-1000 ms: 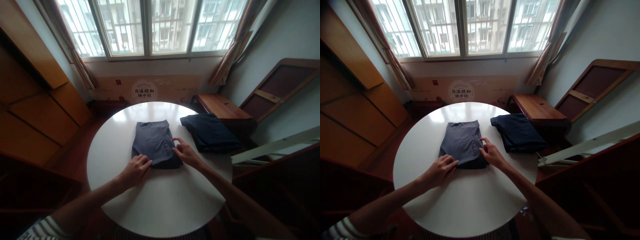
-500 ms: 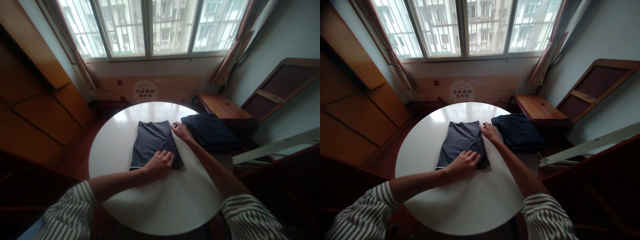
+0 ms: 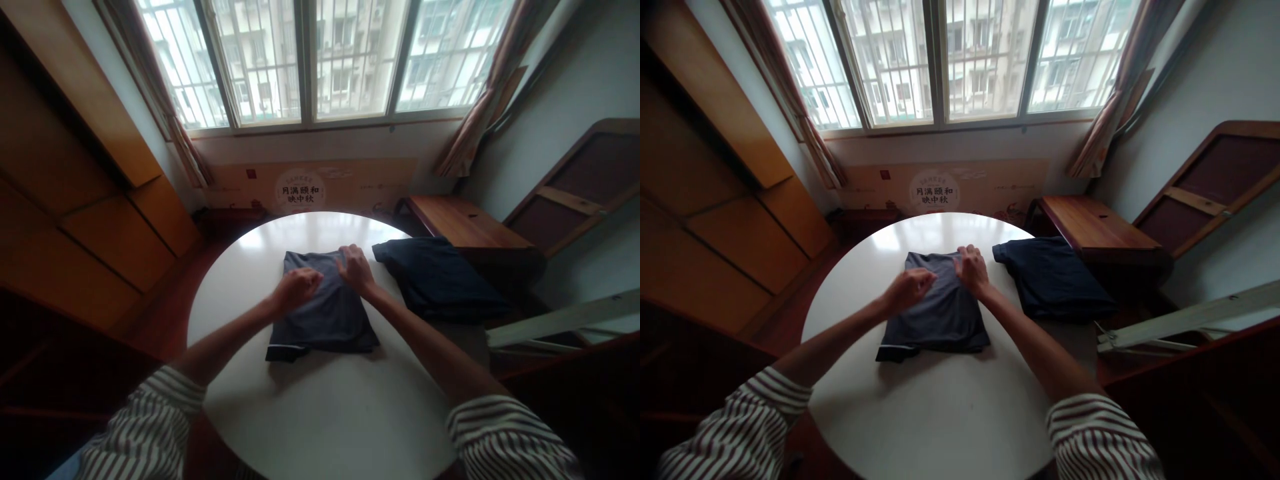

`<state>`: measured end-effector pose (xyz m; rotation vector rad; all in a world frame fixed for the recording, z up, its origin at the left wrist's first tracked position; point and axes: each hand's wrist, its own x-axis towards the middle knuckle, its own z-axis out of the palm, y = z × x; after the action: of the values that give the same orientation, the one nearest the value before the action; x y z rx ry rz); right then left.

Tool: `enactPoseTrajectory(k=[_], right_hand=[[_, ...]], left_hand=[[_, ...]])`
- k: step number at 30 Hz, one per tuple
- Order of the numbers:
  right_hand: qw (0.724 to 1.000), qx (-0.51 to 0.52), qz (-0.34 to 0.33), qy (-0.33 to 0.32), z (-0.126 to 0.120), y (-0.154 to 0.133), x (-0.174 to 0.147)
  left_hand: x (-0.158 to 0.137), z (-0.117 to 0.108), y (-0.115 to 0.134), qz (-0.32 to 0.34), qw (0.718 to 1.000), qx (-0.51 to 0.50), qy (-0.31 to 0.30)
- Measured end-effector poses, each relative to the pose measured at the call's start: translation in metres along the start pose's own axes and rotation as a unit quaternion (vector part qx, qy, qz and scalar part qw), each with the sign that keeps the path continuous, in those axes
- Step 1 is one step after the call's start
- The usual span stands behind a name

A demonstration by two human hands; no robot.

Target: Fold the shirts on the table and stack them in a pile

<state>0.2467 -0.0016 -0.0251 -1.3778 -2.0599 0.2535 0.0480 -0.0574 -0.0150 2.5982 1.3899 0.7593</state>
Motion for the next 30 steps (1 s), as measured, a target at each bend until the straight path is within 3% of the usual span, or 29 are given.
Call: enactPoseTrajectory(k=[3, 6, 12, 16, 19, 25, 30], right_hand=[[0.985, -0.033, -0.144, -0.088, 0.001, -0.017, -0.038], [0.952, -0.049, -0.253, -0.167, -0.001, -0.03, -0.077], [0.941, -0.078, -0.221, -0.246, -0.004, -0.024, -0.116], [0.94, -0.061, -0.209, -0.263, -0.007, -0.024, -0.118], [0.952, -0.034, -0.184, -0.244, -0.009, -0.029, -0.095], [0.995, -0.057, -0.008, -0.081, -0.009, -0.02, -0.003], [0.996, -0.064, 0.025, -0.05, -0.007, 0.0, 0.036]], left_hand=[[0.039, -0.012, -0.078, -0.155, 0.986, -0.057, 0.028], [0.064, -0.007, -0.131, -0.187, 0.979, -0.079, 0.001], [0.068, 0.014, -0.16, -0.204, 0.972, -0.095, -0.066], [0.069, 0.012, -0.164, -0.22, 0.971, -0.066, -0.071], [0.077, 0.013, -0.154, -0.219, 0.973, -0.023, -0.073], [0.079, 0.041, -0.09, -0.139, 0.988, 0.036, -0.057], [0.056, 0.06, -0.058, -0.099, 0.988, 0.069, -0.092]])
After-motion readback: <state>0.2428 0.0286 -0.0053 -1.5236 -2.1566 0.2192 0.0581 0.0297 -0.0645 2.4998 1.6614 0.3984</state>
